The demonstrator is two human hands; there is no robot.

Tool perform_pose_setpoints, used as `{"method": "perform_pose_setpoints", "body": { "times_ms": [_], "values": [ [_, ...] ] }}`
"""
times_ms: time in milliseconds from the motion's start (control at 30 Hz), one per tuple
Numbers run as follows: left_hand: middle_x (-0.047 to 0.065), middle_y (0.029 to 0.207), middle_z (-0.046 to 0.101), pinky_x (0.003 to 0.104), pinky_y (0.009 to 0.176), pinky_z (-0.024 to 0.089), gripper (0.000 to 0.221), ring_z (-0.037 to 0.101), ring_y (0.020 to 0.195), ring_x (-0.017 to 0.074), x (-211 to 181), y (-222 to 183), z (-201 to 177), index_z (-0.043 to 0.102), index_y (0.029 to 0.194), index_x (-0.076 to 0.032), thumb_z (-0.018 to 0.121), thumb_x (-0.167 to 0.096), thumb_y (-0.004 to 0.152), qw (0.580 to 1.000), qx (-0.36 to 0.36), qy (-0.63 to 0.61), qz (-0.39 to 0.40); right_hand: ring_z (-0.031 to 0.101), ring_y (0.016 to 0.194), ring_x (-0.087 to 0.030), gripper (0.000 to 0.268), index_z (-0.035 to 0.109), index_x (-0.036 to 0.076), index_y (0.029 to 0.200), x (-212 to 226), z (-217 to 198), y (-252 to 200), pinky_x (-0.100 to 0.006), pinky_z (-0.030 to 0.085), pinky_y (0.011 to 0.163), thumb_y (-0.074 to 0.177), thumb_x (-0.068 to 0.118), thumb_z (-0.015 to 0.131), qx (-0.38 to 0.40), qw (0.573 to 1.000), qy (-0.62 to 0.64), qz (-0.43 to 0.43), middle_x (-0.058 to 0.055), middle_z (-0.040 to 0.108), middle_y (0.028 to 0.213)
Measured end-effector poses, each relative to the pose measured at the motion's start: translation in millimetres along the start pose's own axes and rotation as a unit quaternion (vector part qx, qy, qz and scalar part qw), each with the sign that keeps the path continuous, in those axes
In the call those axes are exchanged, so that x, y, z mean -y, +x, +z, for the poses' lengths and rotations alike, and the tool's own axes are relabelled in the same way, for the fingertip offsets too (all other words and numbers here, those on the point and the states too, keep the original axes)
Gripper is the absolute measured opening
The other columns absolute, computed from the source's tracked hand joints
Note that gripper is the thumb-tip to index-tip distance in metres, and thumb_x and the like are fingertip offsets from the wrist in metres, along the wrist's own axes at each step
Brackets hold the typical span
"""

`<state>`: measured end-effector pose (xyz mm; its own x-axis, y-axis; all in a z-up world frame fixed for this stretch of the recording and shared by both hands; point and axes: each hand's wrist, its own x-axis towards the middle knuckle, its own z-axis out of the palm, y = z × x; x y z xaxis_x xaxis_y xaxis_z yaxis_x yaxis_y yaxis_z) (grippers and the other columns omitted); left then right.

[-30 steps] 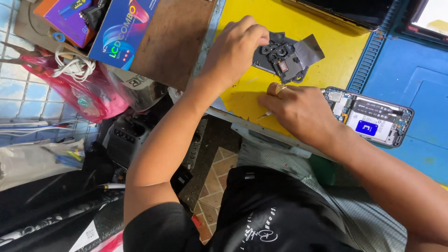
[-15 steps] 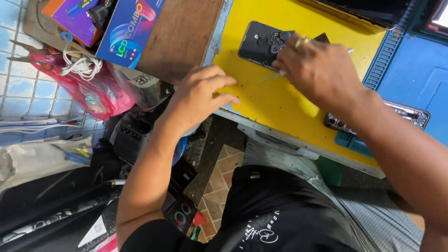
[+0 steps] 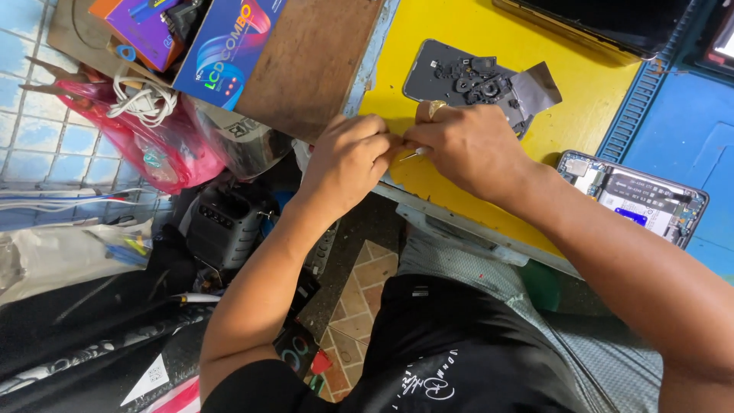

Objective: The person disassembles a green smartphone by removing the back cover and using a metal tool to pry open the bottom edge. They then use a razor blade to carefully cut adhesive around the charging port area before reattaching the back cover.

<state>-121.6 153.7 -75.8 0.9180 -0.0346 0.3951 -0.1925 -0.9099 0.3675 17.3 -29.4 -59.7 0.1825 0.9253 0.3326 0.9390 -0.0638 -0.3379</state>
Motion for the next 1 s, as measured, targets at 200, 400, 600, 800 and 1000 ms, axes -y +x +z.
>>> {"method": "perform_pose_setpoints", "body": {
  "times_ms": [200, 400, 600, 800, 1000],
  "values": [
    [-0.003, 0.085, 0.055, 0.037, 0.071, 0.047, 0.015, 0.066, 0.079, 0.0217, 17.1, -0.4, 12.1, 0.071, 0.092, -0.015, 0.077, -0.028, 0.093, 0.999, -0.02, 0.021, 0.041, 0.07, 0.072, -0.03, 0.011, 0.071, 0.008, 0.092, 3.0, -3.2, 4.4, -0.046, 0.055, 0.057, 0.098, 0.016, 0.066, 0.008, 1.0, -0.013, -0.014, -0.007, 0.068, 0.093],
    [0.003, 0.091, 0.062, 0.033, 0.076, 0.053, 0.01, 0.07, 0.085, 0.0236, 48.3, 16.6, 25.2, 0.072, 0.098, -0.009, 0.074, -0.019, 0.099, 0.997, -0.023, -0.071, -0.006, 0.066, 0.064, -0.022, 0.011, 0.065, 0.016, 0.092, -1.5, 13.2, -1.3, -0.039, 0.056, 0.056, 0.1, 0.017, 0.059, 0.036, 0.998, -0.051, -0.001, 0.0, 0.059, 0.091],
    [0.012, 0.09, 0.059, 0.044, 0.06, 0.049, 0.021, 0.063, 0.073, 0.0307, 22.3, 78.2, -5.8, 0.072, 0.103, 0.007, 0.062, -0.012, 0.105, 0.995, 0.045, -0.085, 0.04, 0.056, 0.05, -0.02, 0.023, 0.064, 0.011, 0.091, -24.4, -32.0, 10.1, -0.037, 0.042, 0.034, 0.112, 0.021, 0.061, 0.032, 0.979, -0.187, 0.072, -0.005, 0.064, 0.09],
    [0.012, 0.097, 0.07, 0.031, 0.078, 0.06, 0.013, 0.068, 0.083, 0.0223, 38.7, 71.8, -21.8, 0.075, 0.106, 0.003, 0.073, -0.008, 0.099, 0.998, 0.045, -0.053, 0.002, 0.061, 0.055, -0.019, 0.032, 0.07, 0.012, 0.097, -49.0, -35.6, 1.3, -0.032, 0.037, 0.039, 0.12, 0.033, 0.061, 0.021, 0.966, -0.248, 0.067, -0.003, 0.062, 0.089],
    [0.005, 0.088, 0.072, 0.043, 0.068, 0.042, 0.007, 0.065, 0.076, 0.0249, 44.1, 62.0, -21.1, 0.083, 0.095, -0.005, 0.082, -0.001, 0.09, 0.999, 0.019, -0.013, 0.049, 0.066, 0.058, -0.018, 0.006, 0.08, 0.014, 0.098, -3.8, -24.9, 13.7, -0.036, 0.043, 0.035, 0.1, 0.018, 0.075, -0.003, 1.0, -0.022, -0.017, -0.004, 0.073, 0.092]
  ]
}}
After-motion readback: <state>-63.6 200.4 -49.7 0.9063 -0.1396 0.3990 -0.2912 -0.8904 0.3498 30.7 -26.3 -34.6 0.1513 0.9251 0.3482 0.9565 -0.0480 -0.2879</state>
